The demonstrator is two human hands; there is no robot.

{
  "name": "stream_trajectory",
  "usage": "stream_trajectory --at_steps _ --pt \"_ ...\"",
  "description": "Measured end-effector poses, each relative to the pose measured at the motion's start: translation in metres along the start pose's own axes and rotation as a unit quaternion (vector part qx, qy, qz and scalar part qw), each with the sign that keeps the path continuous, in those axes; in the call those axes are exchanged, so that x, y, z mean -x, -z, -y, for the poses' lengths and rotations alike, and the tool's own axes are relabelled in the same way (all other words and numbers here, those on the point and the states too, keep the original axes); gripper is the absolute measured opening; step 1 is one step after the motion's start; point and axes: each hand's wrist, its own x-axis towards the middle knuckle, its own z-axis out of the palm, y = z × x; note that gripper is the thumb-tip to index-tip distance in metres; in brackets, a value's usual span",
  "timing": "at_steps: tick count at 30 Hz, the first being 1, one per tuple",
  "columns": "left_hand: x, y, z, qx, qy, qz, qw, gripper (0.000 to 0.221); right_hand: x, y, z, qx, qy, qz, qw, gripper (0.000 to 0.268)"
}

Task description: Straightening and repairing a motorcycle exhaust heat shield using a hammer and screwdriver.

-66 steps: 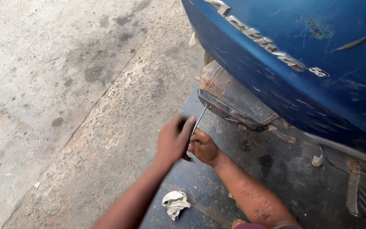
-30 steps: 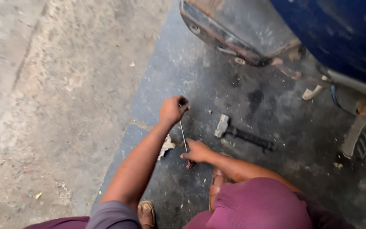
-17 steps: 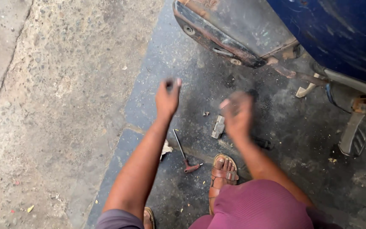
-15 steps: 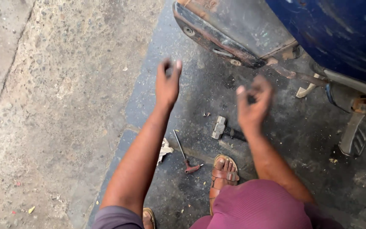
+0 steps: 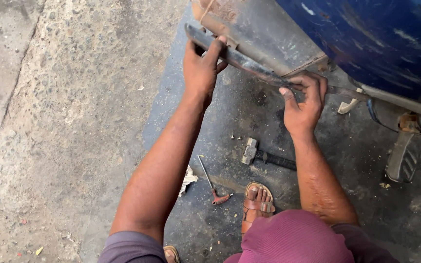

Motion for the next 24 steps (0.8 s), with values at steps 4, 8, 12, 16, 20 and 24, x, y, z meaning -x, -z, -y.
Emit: stream_trajectory --at_steps 4,8,12,16,20,24 --pt "0.006 0.014 0.006 0.034 -0.001 -0.006 0.999 0.077 0.007 0.002 -0.013 0.149 0.090 0.016 0.985 0.032" --pt "0.026 0.032 0.000 0.019 -0.016 0.011 1.000 0.076 0.030 0.001 -0.002 0.135 0.112 0.054 0.983 0.029" --pt "0.043 0.061 0.012 0.092 0.025 0.064 0.993 0.077 0.039 0.000 0.006 0.142 0.129 0.059 0.980 0.029" --pt "0.063 0.088 0.026 0.198 0.025 0.088 0.976 0.085 0.032 -0.001 0.030 0.130 0.156 0.091 0.975 0.031" --pt "0.079 0.098 0.019 0.214 0.037 0.080 0.973 0.090 0.036 -0.005 0.018 0.096 0.156 0.139 0.973 0.033" --pt "0.089 0.108 0.018 0.239 0.037 0.090 0.966 0.094 0.039 -0.009 0.022 0.109 0.187 0.200 0.956 0.039"
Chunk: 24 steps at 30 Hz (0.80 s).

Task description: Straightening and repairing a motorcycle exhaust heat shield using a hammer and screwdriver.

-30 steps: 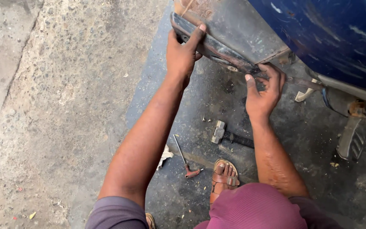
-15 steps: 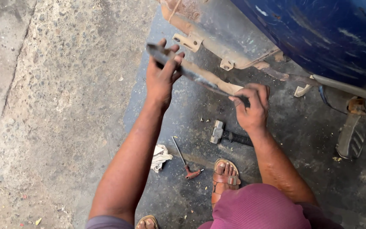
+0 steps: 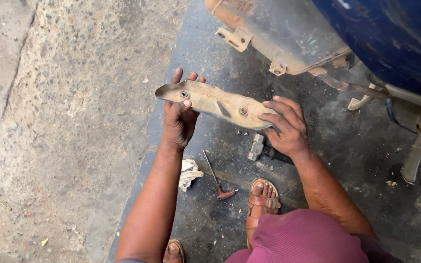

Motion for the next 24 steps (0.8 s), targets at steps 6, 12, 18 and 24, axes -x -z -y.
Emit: stream_trajectory --at_steps 6,12,18,24 --pt "0.008 0.015 0.002 0.038 -0.009 0.019 0.999 0.096 -0.003 -0.006 0.012 0.005 0.013 0.077 0.997 0.061" --pt "0.017 0.017 -0.002 0.019 0.002 0.013 1.000 0.099 -0.001 -0.014 0.019 0.016 -0.003 0.138 0.990 0.073" --pt "0.023 0.018 -0.004 -0.001 0.012 0.009 1.000 0.102 0.001 -0.018 0.028 0.036 -0.018 0.166 0.985 0.074" --pt "0.029 0.018 -0.004 -0.013 -0.004 0.009 1.000 0.102 0.004 -0.027 0.031 0.005 -0.048 0.174 0.984 0.074"
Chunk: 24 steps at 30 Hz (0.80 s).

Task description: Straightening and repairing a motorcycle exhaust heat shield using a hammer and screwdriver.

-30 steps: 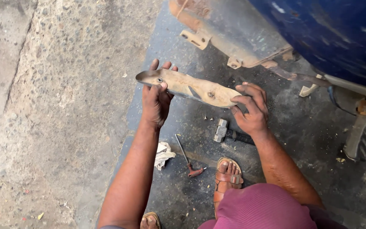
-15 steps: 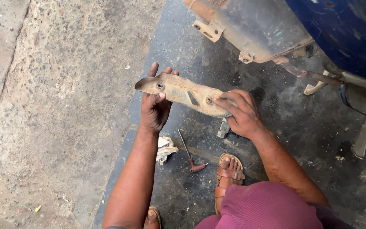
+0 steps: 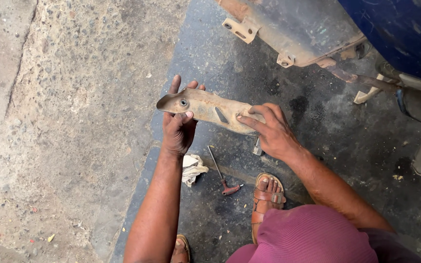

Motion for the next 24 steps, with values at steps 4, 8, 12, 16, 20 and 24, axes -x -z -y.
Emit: stream_trajectory --at_steps 4,8,12,16,20,24 --pt "0.002 -0.003 -0.005 0.006 -0.004 -0.010 1.000 0.101 0.008 -0.019 -0.009 -0.001 0.017 -0.003 1.000 0.073" --pt "-0.001 0.000 -0.007 0.004 -0.015 -0.007 1.000 0.099 0.009 -0.017 0.003 -0.041 0.003 -0.050 0.998 0.073" --pt "0.002 -0.007 -0.007 0.022 0.016 -0.007 1.000 0.095 0.010 -0.021 0.002 -0.044 0.011 -0.066 0.997 0.071" --pt "0.012 0.043 0.068 -0.073 0.190 -0.065 0.977 0.067 0.008 -0.024 0.010 -0.002 0.060 -0.090 0.994 0.062" --pt "0.021 0.019 0.075 -0.070 0.210 -0.077 0.972 0.058 0.011 -0.035 0.009 0.032 0.062 -0.101 0.992 0.057" --pt "0.027 0.020 0.078 -0.074 0.211 -0.107 0.969 0.048 0.017 -0.041 0.007 0.033 0.035 -0.079 0.996 0.063"
